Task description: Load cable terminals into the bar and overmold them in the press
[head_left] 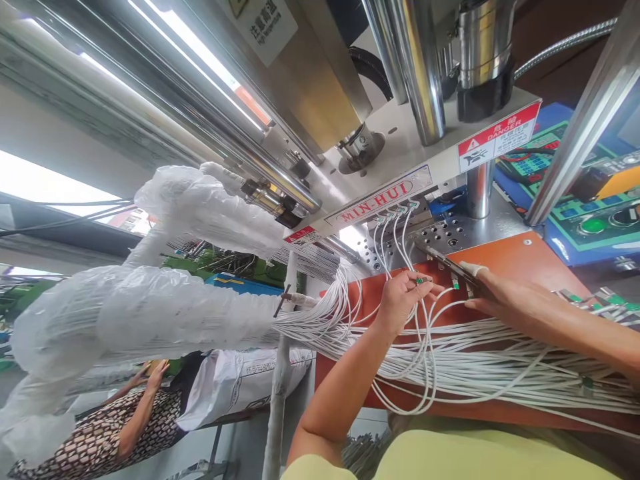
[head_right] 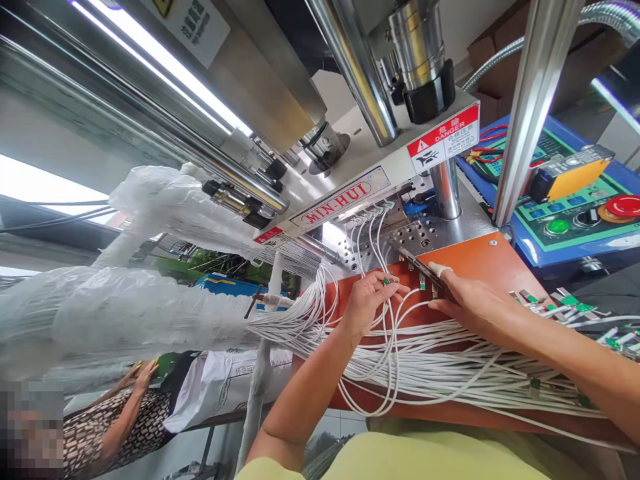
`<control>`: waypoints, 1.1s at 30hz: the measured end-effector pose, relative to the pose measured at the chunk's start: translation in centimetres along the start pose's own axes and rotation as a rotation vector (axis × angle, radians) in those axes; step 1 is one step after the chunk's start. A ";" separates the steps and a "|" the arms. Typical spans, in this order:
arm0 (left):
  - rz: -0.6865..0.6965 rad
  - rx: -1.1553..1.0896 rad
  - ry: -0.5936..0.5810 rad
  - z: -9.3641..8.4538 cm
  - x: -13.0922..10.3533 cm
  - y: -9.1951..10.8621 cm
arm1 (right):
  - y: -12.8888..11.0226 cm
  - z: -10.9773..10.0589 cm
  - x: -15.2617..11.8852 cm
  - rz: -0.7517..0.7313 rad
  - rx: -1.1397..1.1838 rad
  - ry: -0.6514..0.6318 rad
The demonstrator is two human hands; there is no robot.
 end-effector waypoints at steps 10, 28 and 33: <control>0.388 0.667 -0.063 1.6 1.3 0.4 | -0.3 -0.2 0.0 0.082 -0.011 -0.093; 0.357 0.618 0.028 1.5 2.0 -0.4 | 0.5 0.8 0.1 0.037 -0.011 -0.092; 0.333 0.556 0.055 1.1 2.5 -0.9 | -0.4 0.4 -0.1 0.049 -0.071 -0.098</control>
Point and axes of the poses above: each hand's wrist, its own x-axis towards the middle knuckle, its own z-axis out of the palm, y = z × x, the point moved 6 cm from there along x, towards the middle knuckle, and after that the axes turned 6 degrees about -x, right-handed, at the moved point
